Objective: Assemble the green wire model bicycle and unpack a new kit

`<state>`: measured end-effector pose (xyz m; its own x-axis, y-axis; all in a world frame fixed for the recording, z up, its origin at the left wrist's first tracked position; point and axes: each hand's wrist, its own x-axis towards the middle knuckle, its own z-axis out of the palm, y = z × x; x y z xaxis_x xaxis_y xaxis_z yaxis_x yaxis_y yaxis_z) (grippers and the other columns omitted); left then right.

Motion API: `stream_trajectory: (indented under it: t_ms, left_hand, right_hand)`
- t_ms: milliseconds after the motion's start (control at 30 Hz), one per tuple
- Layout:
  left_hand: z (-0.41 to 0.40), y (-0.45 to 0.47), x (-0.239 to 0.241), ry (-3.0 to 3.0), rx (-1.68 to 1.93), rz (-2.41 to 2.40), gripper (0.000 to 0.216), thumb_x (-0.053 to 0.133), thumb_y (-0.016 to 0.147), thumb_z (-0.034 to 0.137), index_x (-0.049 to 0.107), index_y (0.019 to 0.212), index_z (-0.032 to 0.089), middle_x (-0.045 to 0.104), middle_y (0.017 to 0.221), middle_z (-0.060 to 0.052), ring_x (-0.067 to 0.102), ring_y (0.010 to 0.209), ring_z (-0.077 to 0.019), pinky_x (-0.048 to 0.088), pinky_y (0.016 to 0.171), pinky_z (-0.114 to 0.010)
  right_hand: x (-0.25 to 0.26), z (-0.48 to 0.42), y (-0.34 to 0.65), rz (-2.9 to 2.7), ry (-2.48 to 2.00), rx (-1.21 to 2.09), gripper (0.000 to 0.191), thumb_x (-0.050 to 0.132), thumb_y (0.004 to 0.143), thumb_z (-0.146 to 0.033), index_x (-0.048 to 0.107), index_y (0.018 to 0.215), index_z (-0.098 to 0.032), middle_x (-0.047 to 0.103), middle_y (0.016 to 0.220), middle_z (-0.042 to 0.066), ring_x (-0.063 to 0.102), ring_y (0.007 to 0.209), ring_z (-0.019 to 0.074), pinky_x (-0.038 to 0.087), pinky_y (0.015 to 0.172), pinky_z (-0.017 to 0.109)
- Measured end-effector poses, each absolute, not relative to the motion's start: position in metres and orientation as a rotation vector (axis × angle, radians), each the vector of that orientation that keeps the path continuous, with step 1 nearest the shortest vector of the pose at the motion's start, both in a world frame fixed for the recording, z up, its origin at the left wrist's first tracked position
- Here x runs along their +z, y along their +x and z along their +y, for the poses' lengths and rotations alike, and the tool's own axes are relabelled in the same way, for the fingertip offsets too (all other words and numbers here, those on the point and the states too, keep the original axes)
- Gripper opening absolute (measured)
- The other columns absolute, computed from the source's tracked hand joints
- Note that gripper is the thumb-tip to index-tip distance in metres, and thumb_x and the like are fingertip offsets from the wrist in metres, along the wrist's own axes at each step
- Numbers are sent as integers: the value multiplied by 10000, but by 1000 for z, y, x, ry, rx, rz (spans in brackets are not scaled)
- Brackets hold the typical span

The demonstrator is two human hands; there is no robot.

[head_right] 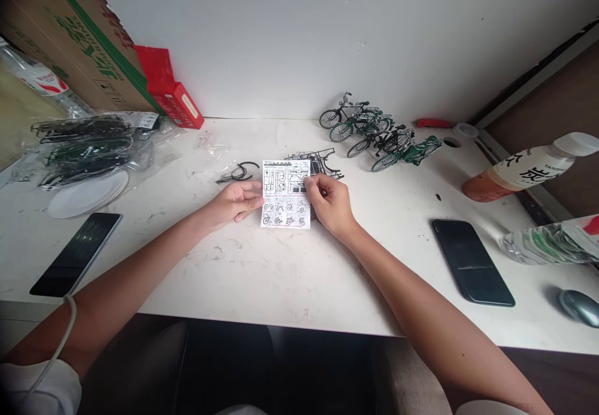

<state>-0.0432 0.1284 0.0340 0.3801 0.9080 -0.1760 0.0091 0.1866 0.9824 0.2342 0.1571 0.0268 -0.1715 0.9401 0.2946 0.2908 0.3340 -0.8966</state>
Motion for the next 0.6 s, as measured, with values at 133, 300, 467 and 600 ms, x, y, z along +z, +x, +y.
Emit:
stream_trajectory:
  t_ms: [133,300,467,600]
  left_hand:
    - [129,-43,35,1214,801,975,516,872,900,404,722,1341,182,827,1183,-155,387,448,-23,272,477,-268]
    - [129,-44,35,1219,793,983,539,878,892,411,715,1352,182,827,1174,-149,407,452,-30,301,492,-270]
    - [129,-44,35,1213,794,999,570,884,887,412,700,1373,177,826,1154,-151,412,457,-34,306,494,-267]
    - [128,-43,35,1210,801,997,572,890,881,412,708,1367,174,826,1149,-146,418,472,-38,315,492,-267]
  right_hand:
    - [27,157,234,-1675,-1125,868,577,621,1023,-731,577,742,-229,535,689,8,449,657,169,365,609,327]
    - [28,157,234,-1672,-1125,869,580,625,1022,-730,575,737,-227,527,688,9,439,656,168,351,611,330]
    - [28,157,234,-1666,-1123,880,584,632,1007,-752,598,757,-226,577,719,21,462,669,174,370,617,332]
    - [29,157,233,-1664,-1118,874,586,634,1009,-747,593,750,-224,574,710,17,462,659,168,372,606,327]
